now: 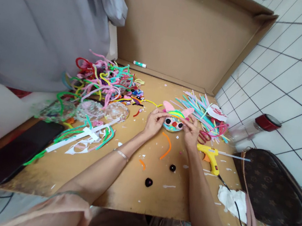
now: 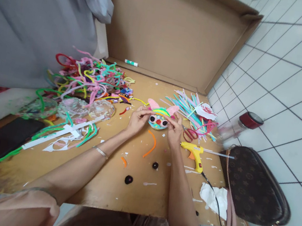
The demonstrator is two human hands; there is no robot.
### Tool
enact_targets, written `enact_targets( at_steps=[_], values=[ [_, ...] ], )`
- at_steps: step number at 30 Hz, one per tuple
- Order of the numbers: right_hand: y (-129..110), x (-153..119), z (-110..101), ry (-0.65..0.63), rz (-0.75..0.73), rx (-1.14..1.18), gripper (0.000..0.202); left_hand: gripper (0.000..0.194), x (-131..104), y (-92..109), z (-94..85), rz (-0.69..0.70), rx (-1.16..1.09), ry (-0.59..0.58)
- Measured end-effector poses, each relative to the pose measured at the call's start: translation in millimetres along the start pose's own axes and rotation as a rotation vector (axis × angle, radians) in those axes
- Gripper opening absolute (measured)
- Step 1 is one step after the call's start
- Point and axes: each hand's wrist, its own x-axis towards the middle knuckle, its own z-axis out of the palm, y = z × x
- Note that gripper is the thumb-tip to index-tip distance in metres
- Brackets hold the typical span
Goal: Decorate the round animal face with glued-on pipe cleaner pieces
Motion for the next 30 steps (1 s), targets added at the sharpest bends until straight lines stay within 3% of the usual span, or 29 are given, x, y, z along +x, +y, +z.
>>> enact_targets(
  at_steps=[23,30],
  values=[
    [-0.2,-1.7,0.8,0.033,0.003,-0.005,0.028,0.034,-3.9,-6.2,1.5,-0.057,-0.034,0.073],
    [4.8,-1.3,1.1,0.032,-0.035,-0.046,0.029,0.033,0.6,-5.4,2.9,-0.183,-0.173,0.091]
  ],
)
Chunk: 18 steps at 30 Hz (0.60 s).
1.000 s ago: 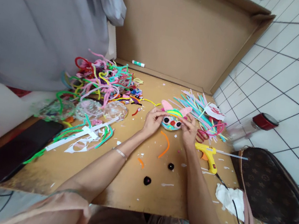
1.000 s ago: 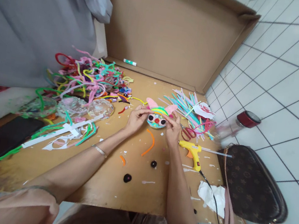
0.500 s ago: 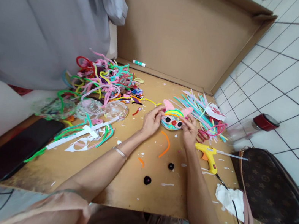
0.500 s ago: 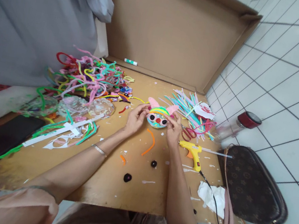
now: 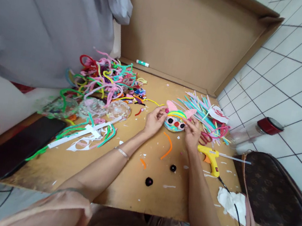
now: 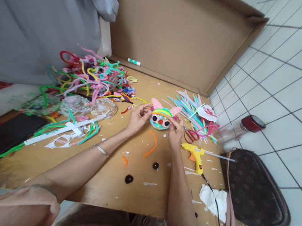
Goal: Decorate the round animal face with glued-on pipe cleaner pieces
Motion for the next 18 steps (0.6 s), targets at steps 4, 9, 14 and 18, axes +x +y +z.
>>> enact_targets(
  at_steps=[4,9,14,18],
  values=[
    [2.2,0.0,0.0,0.011,-0.02,-0.018,0.03,0.027,2.3,0.5,1.7,-0.09,-0.075,0.019],
    [2.8,-0.2,-0.6,-0.003,-0.022,-0.041,0.03,0.018,3.9,-0.5,2.9,-0.136,-0.094,0.043],
    [4.1,-0.1,-0.3,0.004,-0.035,-0.02,0.028,0.015,3.6,-1.3,1.7,-0.119,-0.078,0.058],
    [4.3,0.3,0.0,0.005,-0.047,-0.044,0.027,0.016,3.2,-2.2,0.6,-0.077,-0.015,0.046]
  ],
)
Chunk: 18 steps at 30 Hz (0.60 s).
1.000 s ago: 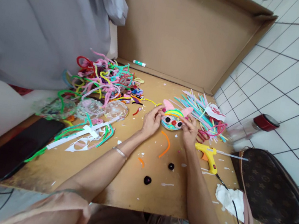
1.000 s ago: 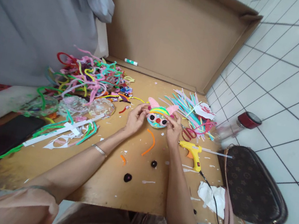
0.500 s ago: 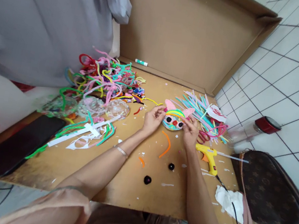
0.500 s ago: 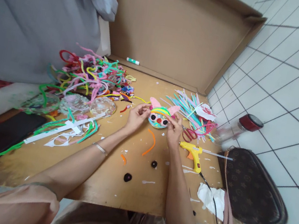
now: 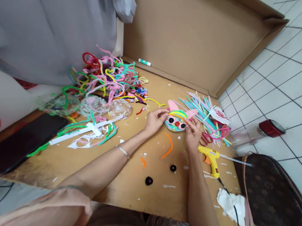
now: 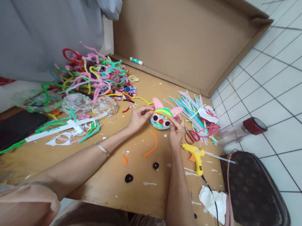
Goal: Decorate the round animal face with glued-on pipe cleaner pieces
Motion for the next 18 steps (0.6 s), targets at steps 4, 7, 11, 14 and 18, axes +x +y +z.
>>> enact_targets(
  at_steps=[4,7,11,14,18],
  values=[
    [-0.2,0.2,0.2,0.003,-0.006,0.0,0.028,0.017,-1.2,-0.3,-0.9,0.084,0.087,-0.016],
    [0.3,0.3,-0.1,0.003,-0.006,-0.003,0.028,0.018,-2.8,0.8,-2.8,0.194,0.192,-0.025],
    [0.2,0.2,-0.3,0.001,-0.003,-0.011,0.028,0.019,-3.9,1.3,-6.5,0.341,0.326,-0.034],
    [-0.9,0.0,-0.1,0.007,0.007,-0.005,0.028,0.02,-3.7,-0.9,-8.1,0.383,0.367,-0.052],
    [-2.1,0.1,-0.3,-0.002,0.013,-0.015,0.029,0.022,-3.0,-5.0,-8.4,0.391,0.385,-0.065]
  ],
)
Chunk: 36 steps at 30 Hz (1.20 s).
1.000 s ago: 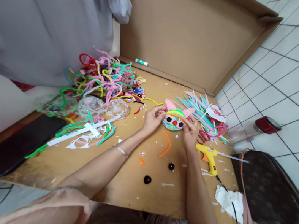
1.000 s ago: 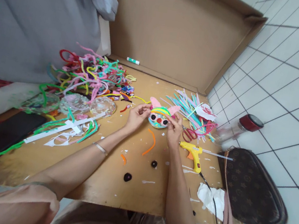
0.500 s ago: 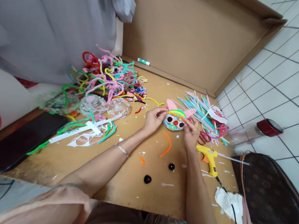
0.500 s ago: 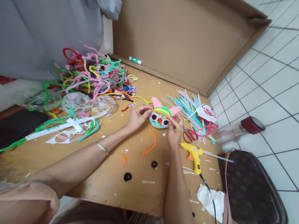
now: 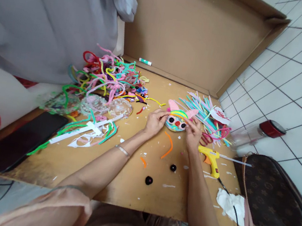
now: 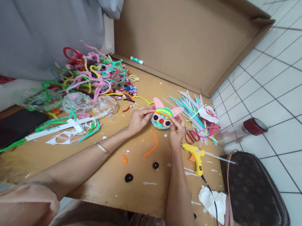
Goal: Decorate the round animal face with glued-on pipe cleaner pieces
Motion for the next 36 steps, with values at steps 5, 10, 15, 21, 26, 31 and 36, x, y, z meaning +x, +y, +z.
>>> enact_targets(
  at_steps=[5,10,15,21,26,31,36],
  values=[
    [1,0,0,0.0,0.015,-0.004,0.03,0.024,-1,0,0.5,0.009,0.007,-0.019],
    [0,0,0,0.001,0.002,-0.02,0.031,0.025,0,7,-0.5,-0.024,-0.026,-0.012],
    [-4,0,0,-0.003,0.011,0.016,0.03,0.021,3,11,-1.7,-0.1,-0.062,0.014],
    [-4,-1,0,-0.002,0.024,0.013,0.03,0.014,6,10,0.1,-0.182,-0.112,0.036],
    [-4,-1,1,0.001,0.024,0.02,0.031,0.013,6,9,3.7,-0.283,-0.164,0.063],
    [-4,-1,1,0.004,0.013,0.029,0.032,0.013,7,11,1.5,-0.23,-0.102,0.046],
    [-3,-1,1,0.003,0.014,0.01,0.032,0.015,4,10,-1.5,-0.086,-0.014,0.029]
  ],
)
